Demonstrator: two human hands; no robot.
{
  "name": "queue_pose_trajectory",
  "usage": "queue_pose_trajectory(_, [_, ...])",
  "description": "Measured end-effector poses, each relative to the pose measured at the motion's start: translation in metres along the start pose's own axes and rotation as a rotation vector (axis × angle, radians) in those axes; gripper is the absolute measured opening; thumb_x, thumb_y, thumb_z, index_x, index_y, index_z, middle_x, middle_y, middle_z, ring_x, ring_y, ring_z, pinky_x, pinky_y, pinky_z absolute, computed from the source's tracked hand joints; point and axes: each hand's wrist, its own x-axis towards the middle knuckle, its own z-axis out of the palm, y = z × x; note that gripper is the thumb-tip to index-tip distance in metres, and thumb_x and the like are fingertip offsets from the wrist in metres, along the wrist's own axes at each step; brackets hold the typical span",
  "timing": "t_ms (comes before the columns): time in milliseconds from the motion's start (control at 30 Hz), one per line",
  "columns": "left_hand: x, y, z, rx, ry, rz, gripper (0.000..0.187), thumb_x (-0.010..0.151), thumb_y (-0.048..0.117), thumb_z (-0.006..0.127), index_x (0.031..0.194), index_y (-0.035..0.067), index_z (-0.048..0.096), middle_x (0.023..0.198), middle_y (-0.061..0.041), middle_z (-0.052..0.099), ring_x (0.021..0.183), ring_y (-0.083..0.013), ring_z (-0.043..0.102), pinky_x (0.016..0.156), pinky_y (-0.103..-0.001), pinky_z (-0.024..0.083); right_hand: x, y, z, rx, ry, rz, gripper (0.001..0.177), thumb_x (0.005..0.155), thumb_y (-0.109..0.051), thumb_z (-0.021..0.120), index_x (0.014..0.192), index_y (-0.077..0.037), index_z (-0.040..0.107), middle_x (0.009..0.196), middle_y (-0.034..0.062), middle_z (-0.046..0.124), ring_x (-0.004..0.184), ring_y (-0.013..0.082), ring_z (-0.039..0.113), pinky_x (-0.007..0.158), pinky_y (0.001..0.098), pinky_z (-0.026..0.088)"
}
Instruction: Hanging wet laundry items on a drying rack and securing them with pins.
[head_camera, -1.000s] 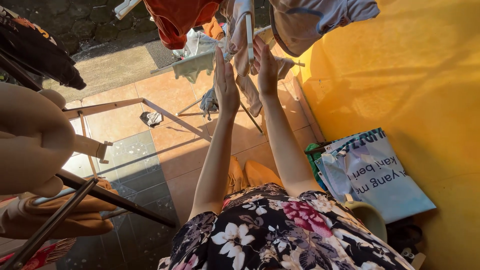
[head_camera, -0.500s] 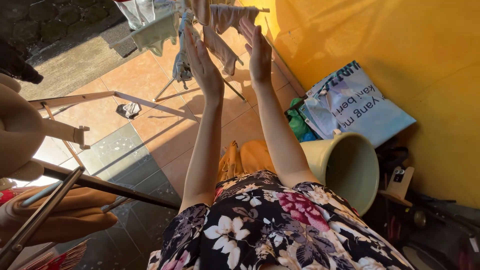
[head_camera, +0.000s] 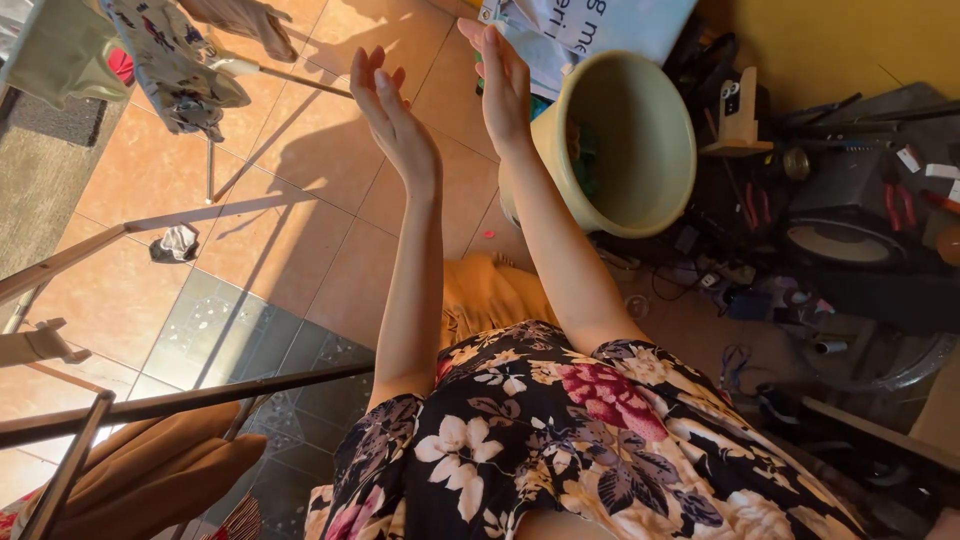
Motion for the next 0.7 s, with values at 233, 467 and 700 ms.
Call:
queue_pose_trajectory(233, [-0.055, -0.024, 0.093, -0.016, -0.084, 0.011, 0.047, 0.114, 0.038, 0.043, 0.149, 0.008, 0.045, 0.139, -0.011, 0.061, 0.113, -0.0246, 0.066, 0.101, -0.038, 0.049, 0.009, 0.011, -0.112, 0.025, 0.2, 0.025, 0.06, 0.105, -0.055, 0.044, 0.121, -0.005, 0.073, 0.128, 0.0089, 0.074, 0.127, 0.0211, 0.064, 0.105, 0.0439, 0.046])
queue_pose_trajectory(467, [-0.111, -0.096, 0.195, -0.08, -0.057, 0.018, 0.033, 0.114, 0.027, 0.043, 0.134, 0.003, 0.055, 0.124, -0.012, 0.062, 0.1, -0.0181, 0.063, 0.093, -0.033, 0.053, 0.038, 0.067, -0.209, -0.033, 0.211, 0.047, 0.048, 0.106, -0.047, 0.048, 0.114, -0.006, 0.072, 0.116, 0.0047, 0.075, 0.117, 0.0182, 0.066, 0.096, 0.038, 0.049])
queue_pose_trajectory(700, [-0.146, -0.185, 0.241, 0.094, -0.111, -0.206, 0.029, 0.11, 0.025, 0.047, 0.114, 0.004, 0.066, 0.095, -0.007, 0.07, 0.088, -0.0156, 0.067, 0.082, -0.032, 0.055, 0.033, 0.166, -0.265, -0.064, 0.106, 0.178, 0.034, 0.108, -0.032, 0.052, 0.108, -0.006, 0.073, 0.105, 0.0041, 0.073, 0.102, 0.015, 0.064, 0.087, 0.0326, 0.05])
